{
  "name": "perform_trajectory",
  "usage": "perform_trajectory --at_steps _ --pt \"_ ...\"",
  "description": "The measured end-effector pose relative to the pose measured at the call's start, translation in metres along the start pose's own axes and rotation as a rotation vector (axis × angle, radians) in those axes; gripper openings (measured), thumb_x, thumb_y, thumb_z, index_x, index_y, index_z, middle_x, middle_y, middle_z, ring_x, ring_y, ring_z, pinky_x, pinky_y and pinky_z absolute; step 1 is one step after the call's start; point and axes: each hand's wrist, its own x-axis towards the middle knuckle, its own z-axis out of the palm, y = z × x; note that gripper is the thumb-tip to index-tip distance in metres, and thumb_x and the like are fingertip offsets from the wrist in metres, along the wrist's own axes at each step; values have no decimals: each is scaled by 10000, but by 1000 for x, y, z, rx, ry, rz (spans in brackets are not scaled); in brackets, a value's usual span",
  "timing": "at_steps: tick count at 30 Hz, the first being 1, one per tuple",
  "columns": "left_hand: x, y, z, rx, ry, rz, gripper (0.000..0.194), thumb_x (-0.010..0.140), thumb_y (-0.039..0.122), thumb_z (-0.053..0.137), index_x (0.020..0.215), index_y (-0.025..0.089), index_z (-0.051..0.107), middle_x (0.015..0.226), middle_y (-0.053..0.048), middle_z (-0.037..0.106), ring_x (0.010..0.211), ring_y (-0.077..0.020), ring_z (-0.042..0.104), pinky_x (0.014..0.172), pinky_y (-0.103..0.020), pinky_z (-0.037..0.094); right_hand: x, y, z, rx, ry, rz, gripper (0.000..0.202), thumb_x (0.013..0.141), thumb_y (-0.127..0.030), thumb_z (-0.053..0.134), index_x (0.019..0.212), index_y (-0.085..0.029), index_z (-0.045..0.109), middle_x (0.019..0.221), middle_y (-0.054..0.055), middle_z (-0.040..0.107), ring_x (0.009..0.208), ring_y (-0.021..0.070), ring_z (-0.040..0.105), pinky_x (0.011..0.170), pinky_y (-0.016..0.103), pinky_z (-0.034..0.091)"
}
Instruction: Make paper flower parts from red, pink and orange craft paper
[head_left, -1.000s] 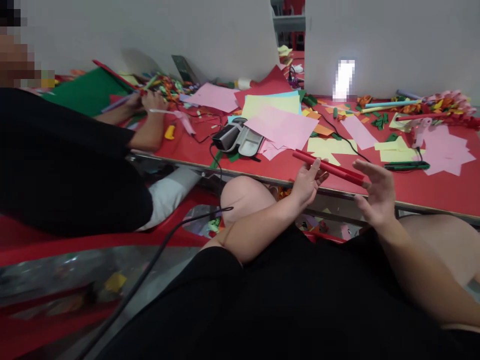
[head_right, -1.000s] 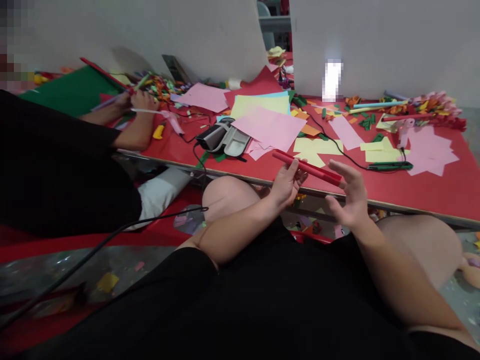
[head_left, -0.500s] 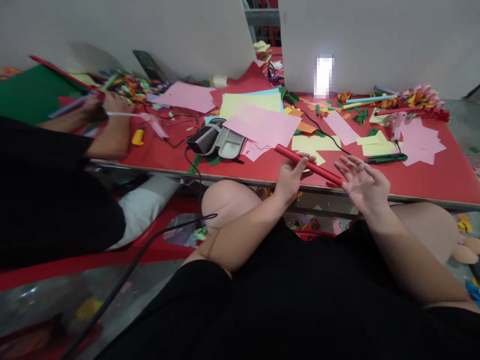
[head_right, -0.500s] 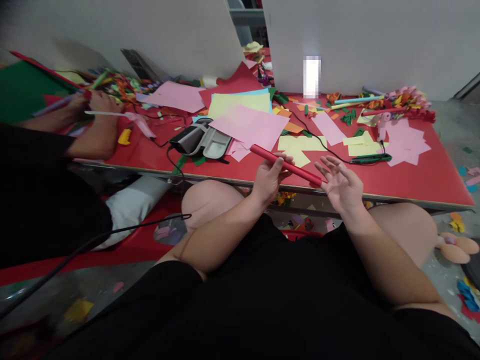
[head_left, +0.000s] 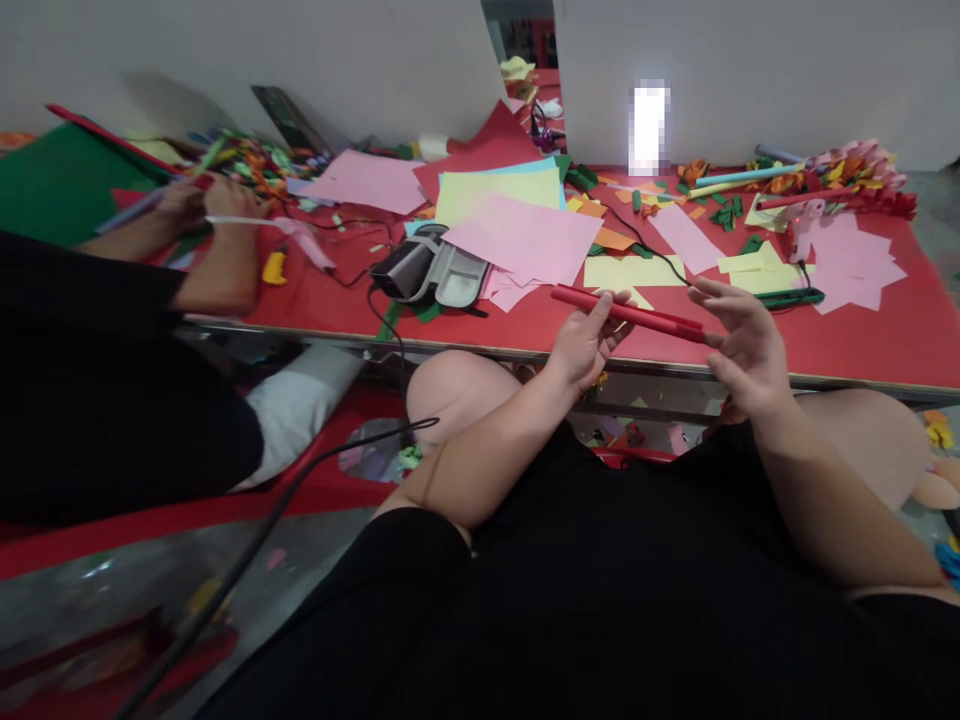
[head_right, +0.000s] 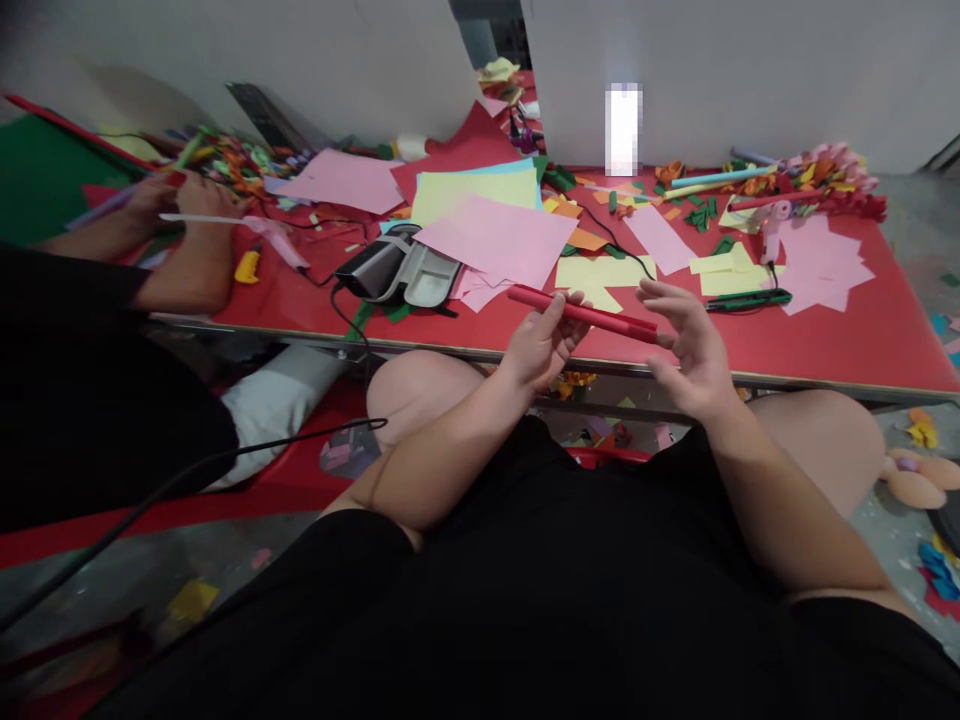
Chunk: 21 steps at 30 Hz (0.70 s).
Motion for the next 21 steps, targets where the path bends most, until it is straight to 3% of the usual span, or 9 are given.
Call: perform_trajectory --at_steps 3,6,12,16,21 --pt "3 0 -1 -45 73 -38 104 1133 226 778 1047 181 815 1132 -48 884 995 -136 844 1000 -286 681 -5 -4 2 -89 -65 -23 663 661 -395 1095 1275 -429 848 1670 36 658 1696 510 476 1365 769 489" --pt "6 -2 -2 -45 85 -58 53 1117 218 798 1078 182 800 1155 -60 892 1072 -162 856 1041 -313 685 -6 -4 5 -93 -75 17 715 608 -382 1112 1271 -428 847 1669 29 652 1712 524 444 1368 794 470" --pt "9 -5 -3 -18 15 -14 51 1089 203 831 1067 204 785 1132 -46 894 1169 -190 865 1091 -348 675 4 -3 3 69 58 67 625 705 -581 1049 1259 -412 817 1730 28 616 1753 481 412 1247 698 607" --pt "10 -5 -1 19 -67 21 105 1115 180 785 1014 207 772 1070 -24 880 1067 -161 863 1025 -328 682 12 -6 -7 253 118 234 523 766 -665 940 1203 -415 800 1682 -10 686 1723 429 475 1175 638 670" --pt "6 -5 0 81 -96 51 123 1080 197 836 988 220 756 1058 -17 853 1060 -165 848 989 -324 691 15 -5 -22 369 116 393 439 831 -622 897 1185 -376 812 1604 31 746 1686 433 533 1306 715 581"
